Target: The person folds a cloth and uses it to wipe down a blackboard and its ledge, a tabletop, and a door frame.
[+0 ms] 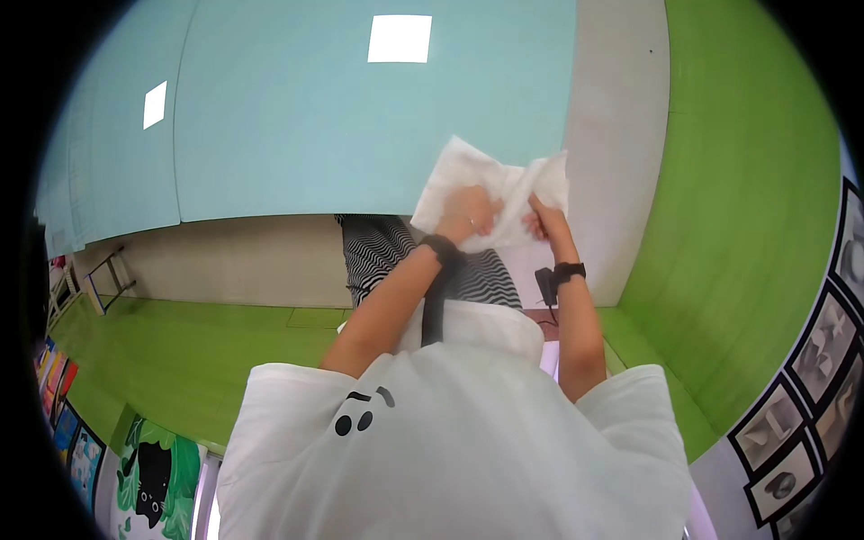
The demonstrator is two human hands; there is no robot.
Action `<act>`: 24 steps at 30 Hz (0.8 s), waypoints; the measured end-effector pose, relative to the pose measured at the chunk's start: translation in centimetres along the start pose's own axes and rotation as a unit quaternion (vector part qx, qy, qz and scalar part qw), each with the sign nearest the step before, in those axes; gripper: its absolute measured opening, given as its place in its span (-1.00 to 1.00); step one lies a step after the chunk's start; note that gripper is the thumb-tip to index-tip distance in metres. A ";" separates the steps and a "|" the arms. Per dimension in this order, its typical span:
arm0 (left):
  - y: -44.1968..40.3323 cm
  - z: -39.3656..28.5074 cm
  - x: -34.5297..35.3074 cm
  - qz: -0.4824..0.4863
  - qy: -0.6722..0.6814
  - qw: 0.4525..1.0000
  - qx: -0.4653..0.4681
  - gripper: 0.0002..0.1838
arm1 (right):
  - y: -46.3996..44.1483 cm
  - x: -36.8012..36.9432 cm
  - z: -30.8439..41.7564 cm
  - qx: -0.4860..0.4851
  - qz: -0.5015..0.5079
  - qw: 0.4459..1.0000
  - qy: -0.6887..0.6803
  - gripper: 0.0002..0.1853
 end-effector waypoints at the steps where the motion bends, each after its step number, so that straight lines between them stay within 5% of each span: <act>1: -0.1 -0.2 0.1 0.005 -0.004 1.000 0.000 -0.51 | 0.3 -0.4 -0.1 0.010 0.000 1.000 -0.014 -0.29; 9: 1.9 7.5 -8.9 -0.228 -0.089 0.968 0.056 -0.55 | 2.2 6.7 7.2 -0.012 0.013 1.000 -0.010 -0.29; 12: 2.7 14.5 -13.8 -0.181 0.123 0.974 -0.065 -0.54 | 3.3 13.9 13.8 -0.062 0.040 0.995 0.068 -0.28; 20: 12.5 28.9 -30.3 -0.243 0.388 0.875 -0.155 -0.52 | 10.4 37.6 30.4 -0.157 0.134 0.972 0.115 -0.18; 24: 13.2 33.8 -33.7 -0.247 0.342 0.890 -0.173 -0.51 | 12.3 46.3 34.3 -0.223 0.138 0.963 0.068 -0.28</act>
Point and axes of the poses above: each hand's wrist, its own y-axis away from the middle knuckle, its own x-axis out of the palm, z = x × y, the point moved 6 cm from there along -y, towards the middle knuckle, and after that the axes turned 6 degrees about -z, right-handed, at the moved point
